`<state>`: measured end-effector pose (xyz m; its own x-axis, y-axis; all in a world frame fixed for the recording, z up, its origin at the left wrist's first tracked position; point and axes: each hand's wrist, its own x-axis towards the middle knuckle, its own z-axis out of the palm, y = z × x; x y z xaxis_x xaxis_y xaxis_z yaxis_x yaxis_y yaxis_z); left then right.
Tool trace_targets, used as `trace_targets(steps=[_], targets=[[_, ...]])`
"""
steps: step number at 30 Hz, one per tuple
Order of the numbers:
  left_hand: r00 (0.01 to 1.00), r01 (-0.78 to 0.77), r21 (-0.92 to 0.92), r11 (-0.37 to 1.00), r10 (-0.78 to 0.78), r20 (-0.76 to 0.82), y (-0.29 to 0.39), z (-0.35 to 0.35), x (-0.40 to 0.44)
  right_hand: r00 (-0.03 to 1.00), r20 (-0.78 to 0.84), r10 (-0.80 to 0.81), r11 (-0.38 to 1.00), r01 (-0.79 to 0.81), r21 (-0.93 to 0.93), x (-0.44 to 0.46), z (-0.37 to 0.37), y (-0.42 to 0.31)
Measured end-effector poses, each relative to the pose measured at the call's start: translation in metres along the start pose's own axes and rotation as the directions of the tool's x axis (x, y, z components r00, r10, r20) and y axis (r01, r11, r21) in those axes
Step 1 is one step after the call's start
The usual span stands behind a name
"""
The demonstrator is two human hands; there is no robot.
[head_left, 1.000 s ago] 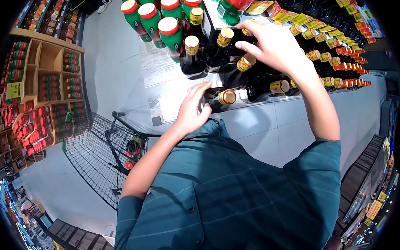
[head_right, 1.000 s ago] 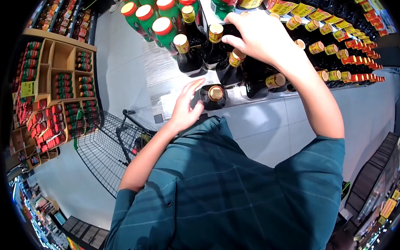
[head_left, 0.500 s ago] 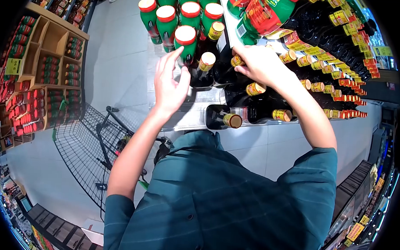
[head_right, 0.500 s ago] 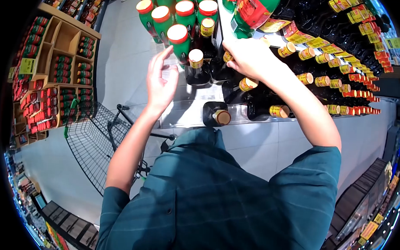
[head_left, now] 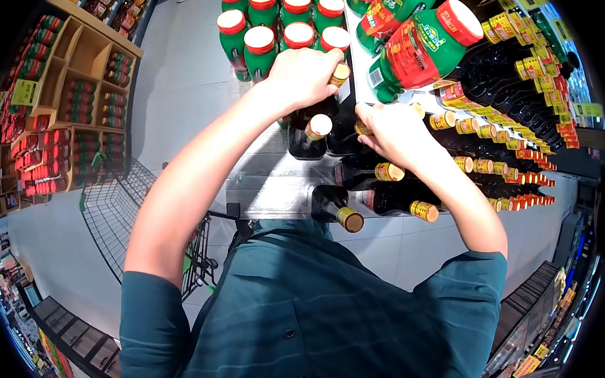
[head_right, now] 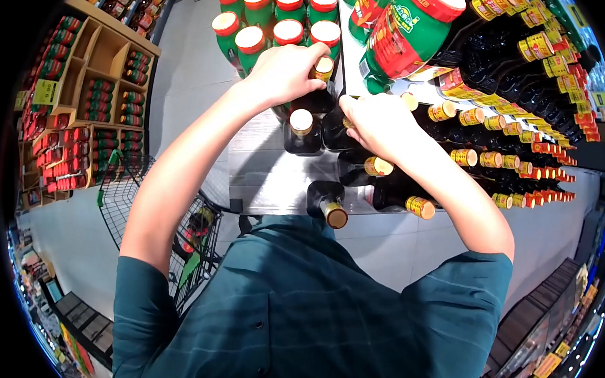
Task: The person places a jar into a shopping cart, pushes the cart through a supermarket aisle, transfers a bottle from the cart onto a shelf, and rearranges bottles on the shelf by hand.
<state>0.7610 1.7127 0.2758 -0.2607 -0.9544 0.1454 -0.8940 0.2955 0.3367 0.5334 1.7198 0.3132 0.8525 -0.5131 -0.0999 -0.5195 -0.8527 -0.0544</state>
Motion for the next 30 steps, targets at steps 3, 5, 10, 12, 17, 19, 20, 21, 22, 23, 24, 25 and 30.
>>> trace_targets(steps=[3, 5, 10, 12, 17, 19, 20, 21, 22, 23, 24, 25, 30], targets=[[0.999, -0.028, -0.092, 0.995, 0.030, 0.021, -0.003, 0.006, 0.005, 1.000, 0.029, 0.003, 1.000, -0.002, -0.014, 0.001, -0.004, -0.001], [0.999, -0.044, -0.163, 0.986, 0.047, 0.009, -0.007, 0.008, 0.004, 0.999, 0.041, 0.023, 0.999, -0.021, -0.040, 0.002, -0.009, -0.005], [0.995, -0.079, -0.184, 0.980, 0.066, -0.076, -0.010, 0.014, 0.001, 1.000, 0.015, -0.002, 0.999, 0.003, -0.042, 0.002, -0.002, -0.001], [0.994, -0.085, -0.169, 0.982, 0.073, -0.076, -0.010, 0.012, 0.002, 1.000, 0.008, -0.006, 0.999, 0.006, -0.034, 0.002, 0.001, 0.001], [0.995, -0.082, -0.141, 0.987, 0.073, -0.073, -0.010, 0.012, 0.004, 0.997, 0.023, 0.079, 0.997, -0.079, 0.003, 0.001, 0.000, -0.004], [0.994, -0.076, -0.116, 0.990, 0.067, -0.084, -0.011, 0.015, 0.004, 0.994, 0.043, 0.102, 0.995, -0.102, 0.001, 0.002, -0.001, -0.006], [0.994, -0.072, -0.102, 0.992, 0.063, -0.092, -0.011, 0.015, 0.004, 0.992, 0.050, 0.112, 0.994, -0.112, -0.001, 0.003, -0.001, -0.005], [0.993, -0.071, -0.105, 0.992, 0.061, -0.097, -0.011, 0.014, 0.003, 0.994, 0.034, 0.106, 0.994, -0.107, 0.013, 0.003, -0.001, -0.005], [0.993, -0.070, -0.109, 0.992, 0.059, -0.102, -0.011, 0.013, 0.002, 0.995, 0.018, 0.102, 0.994, -0.102, 0.026, 0.003, 0.001, -0.004], [0.993, -0.070, -0.114, 0.991, 0.057, -0.106, -0.011, 0.013, 0.001, 0.995, 0.004, 0.098, 0.994, -0.098, 0.040, 0.002, 0.003, -0.003], [0.993, -0.069, -0.115, 0.991, 0.057, -0.106, -0.010, 0.012, 0.001, 0.995, -0.007, 0.096, 0.994, -0.096, 0.043, 0.002, 0.003, -0.003], [0.993, -0.069, -0.116, 0.991, 0.057, -0.105, -0.010, 0.010, 0.001, 0.995, -0.019, 0.094, 0.995, -0.093, 0.046, 0.002, 0.004, -0.003], [0.998, -0.044, -0.129, 0.991, 0.037, -0.058, -0.011, 0.005, 0.000, 0.995, -0.041, 0.087, 0.995, -0.084, 0.059, 0.001, 0.006, -0.001]])
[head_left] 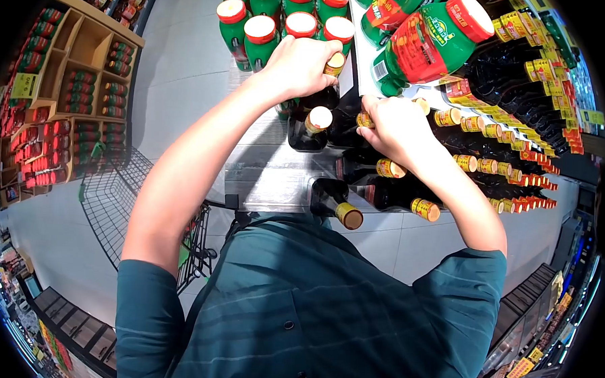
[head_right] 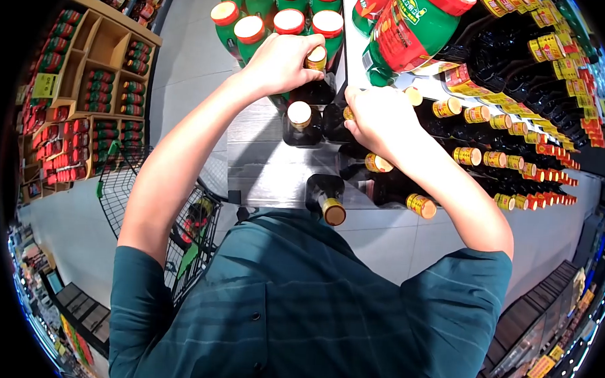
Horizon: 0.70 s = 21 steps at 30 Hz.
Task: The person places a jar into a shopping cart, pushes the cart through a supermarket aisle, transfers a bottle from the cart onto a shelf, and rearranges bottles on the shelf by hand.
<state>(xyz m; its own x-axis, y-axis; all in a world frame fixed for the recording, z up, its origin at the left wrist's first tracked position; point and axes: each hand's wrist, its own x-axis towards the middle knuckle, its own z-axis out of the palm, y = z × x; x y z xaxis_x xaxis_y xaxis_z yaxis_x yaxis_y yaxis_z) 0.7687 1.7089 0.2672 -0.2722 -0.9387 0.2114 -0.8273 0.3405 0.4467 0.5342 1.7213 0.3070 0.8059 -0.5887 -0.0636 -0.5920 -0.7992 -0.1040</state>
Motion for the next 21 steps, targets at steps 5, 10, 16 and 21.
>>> trace_targets(steps=[5, 10, 16, 21], targets=[[1.000, 0.009, 0.001, 1.000, -0.009, 0.012, 0.001, -0.002, 0.001, 1.000, 0.022, 0.015, 0.999, -0.015, -0.029, 0.001, -0.003, -0.002], [0.999, 0.052, -0.018, 0.998, -0.052, 0.003, -0.001, 0.002, -0.002, 1.000, -0.006, 0.002, 1.000, -0.002, 0.026, 0.001, 0.002, 0.002], [0.995, 0.040, -0.003, 0.999, -0.040, -0.092, -0.003, 0.004, -0.020, 0.998, 0.054, 0.040, 0.992, -0.033, -0.119, -0.001, -0.008, -0.005], [0.967, 0.083, -0.040, 0.996, -0.090, -0.237, -0.006, 0.007, -0.058, 0.984, -0.179, 0.011, 0.991, -0.035, -0.133, 0.017, -0.044, -0.019]])
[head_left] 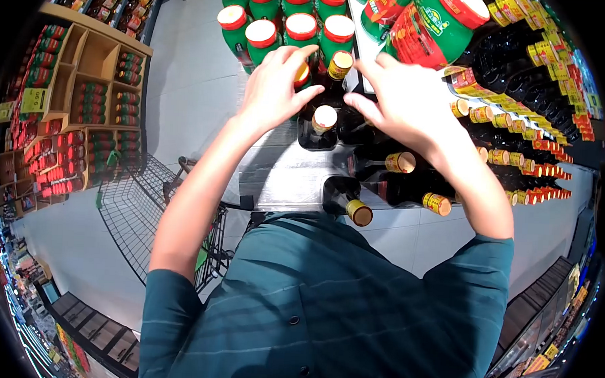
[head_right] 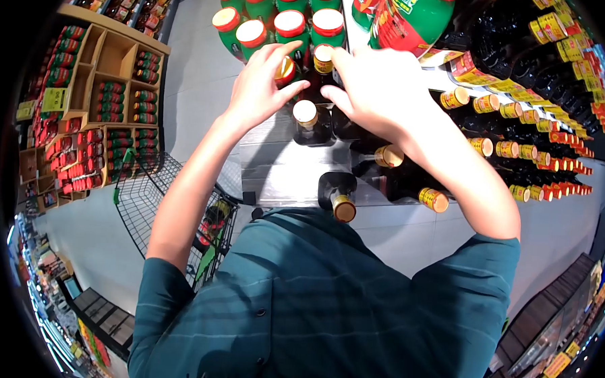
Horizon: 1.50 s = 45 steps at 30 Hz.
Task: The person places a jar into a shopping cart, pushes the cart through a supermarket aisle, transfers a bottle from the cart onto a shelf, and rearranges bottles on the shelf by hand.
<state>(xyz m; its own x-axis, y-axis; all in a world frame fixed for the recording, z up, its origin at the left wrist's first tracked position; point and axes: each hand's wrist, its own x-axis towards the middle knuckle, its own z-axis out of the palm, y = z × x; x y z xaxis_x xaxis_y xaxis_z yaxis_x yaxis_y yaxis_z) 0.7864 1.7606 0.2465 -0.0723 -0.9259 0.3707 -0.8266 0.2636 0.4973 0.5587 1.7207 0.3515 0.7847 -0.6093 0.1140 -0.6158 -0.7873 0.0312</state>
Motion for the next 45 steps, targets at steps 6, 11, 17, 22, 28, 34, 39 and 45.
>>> trace_targets(steps=[6, 11, 17, 22, 28, 34, 39, 45], targets=[[0.975, 0.191, -0.223, 0.956, -0.212, -0.074, -0.010, 0.028, -0.014, 1.000, 0.028, 0.006, 0.999, -0.005, -0.034, 0.054, 0.041, -0.001], [0.951, 0.263, -0.278, 0.924, -0.297, -0.087, -0.010, 0.022, -0.016, 0.996, 0.087, -0.036, 0.994, 0.026, 0.105, 0.078, 0.070, 0.011], [0.924, 0.336, -0.298, 0.893, -0.374, -0.081, -0.009, 0.011, -0.029, 0.998, -0.001, -0.063, 0.990, 0.063, 0.128, 0.079, 0.079, 0.004], [0.920, 0.347, -0.251, 0.904, -0.380, -0.099, -0.013, 0.003, -0.035, 0.999, -0.018, -0.040, 0.987, 0.043, 0.157, 0.079, 0.079, -0.010], [0.933, 0.322, -0.183, 0.929, -0.344, -0.107, -0.011, 0.003, -0.032, 0.997, 0.078, -0.013, 0.986, -0.001, 0.169, 0.086, 0.071, -0.015], [0.946, 0.278, -0.188, 0.942, -0.302, -0.114, -0.015, 0.007, -0.037, 0.996, 0.085, -0.030, 0.998, 0.024, 0.064, 0.048, 0.028, -0.013], [0.946, 0.208, -0.203, 0.957, -0.249, -0.206, -0.023, 0.016, -0.048, 0.972, 0.228, -0.056, 0.995, 0.073, -0.067, -0.004, -0.002, -0.002], [0.864, 0.238, -0.199, 0.951, -0.301, -0.404, 0.004, 0.019, -0.101, 0.905, 0.424, -0.015, 0.996, 0.050, -0.071, -0.013, 0.023, 0.010]])
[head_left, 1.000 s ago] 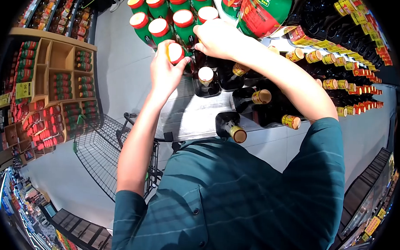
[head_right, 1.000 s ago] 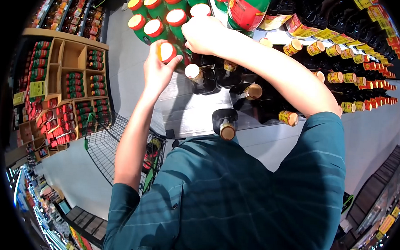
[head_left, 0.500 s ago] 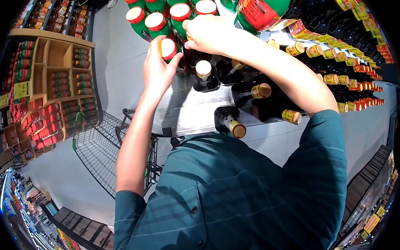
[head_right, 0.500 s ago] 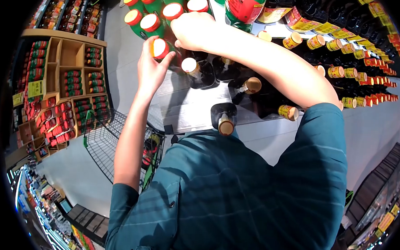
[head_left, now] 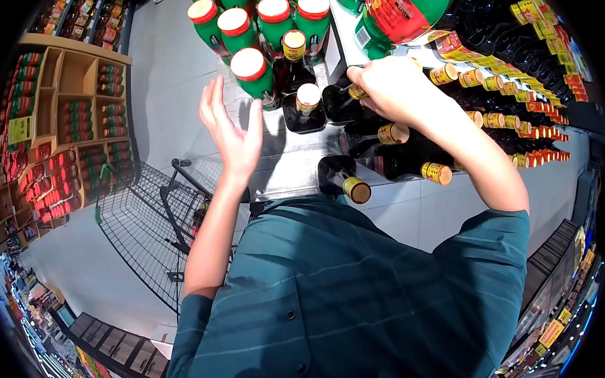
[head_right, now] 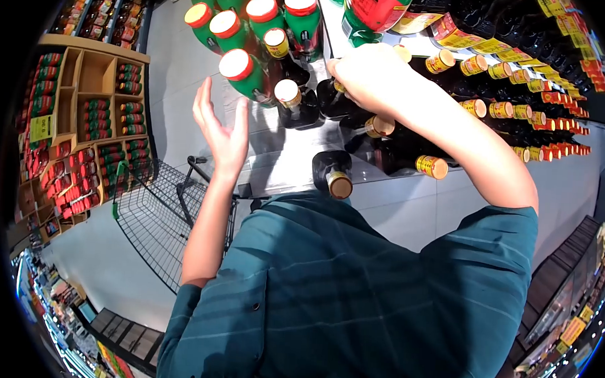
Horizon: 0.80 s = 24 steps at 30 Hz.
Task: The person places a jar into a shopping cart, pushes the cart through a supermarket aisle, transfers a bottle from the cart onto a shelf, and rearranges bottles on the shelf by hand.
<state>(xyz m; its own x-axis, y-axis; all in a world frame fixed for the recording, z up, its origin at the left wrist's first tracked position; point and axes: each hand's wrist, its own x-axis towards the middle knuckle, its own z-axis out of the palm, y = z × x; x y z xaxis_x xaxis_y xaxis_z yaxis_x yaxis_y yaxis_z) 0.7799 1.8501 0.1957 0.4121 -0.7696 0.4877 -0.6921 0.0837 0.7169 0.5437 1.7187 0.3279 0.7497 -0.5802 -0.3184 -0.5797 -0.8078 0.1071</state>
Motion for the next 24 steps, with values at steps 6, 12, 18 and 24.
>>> trace_targets(steps=[6, 12, 18, 24], targets=[[0.980, 0.128, -0.087, 0.988, -0.113, 0.165, -0.010, 0.001, -0.059, 0.965, -0.246, -0.094, 0.993, 0.108, 0.044, -0.007, 0.020, 0.005], [0.972, 0.120, -0.059, 0.991, -0.105, 0.209, -0.016, 0.000, -0.073, 0.947, -0.306, -0.098, 0.991, 0.120, 0.056, -0.005, 0.023, 0.007], [0.972, 0.105, -0.089, 0.990, -0.084, 0.218, -0.016, 0.003, -0.075, 0.946, -0.314, -0.075, 0.995, 0.090, 0.034, -0.007, 0.023, 0.004], [0.937, 0.171, -0.105, 0.980, -0.128, 0.324, -0.012, 0.002, -0.088, 0.926, -0.376, 0.020, 1.000, -0.026, -0.011, -0.029, 0.001, -0.003]])
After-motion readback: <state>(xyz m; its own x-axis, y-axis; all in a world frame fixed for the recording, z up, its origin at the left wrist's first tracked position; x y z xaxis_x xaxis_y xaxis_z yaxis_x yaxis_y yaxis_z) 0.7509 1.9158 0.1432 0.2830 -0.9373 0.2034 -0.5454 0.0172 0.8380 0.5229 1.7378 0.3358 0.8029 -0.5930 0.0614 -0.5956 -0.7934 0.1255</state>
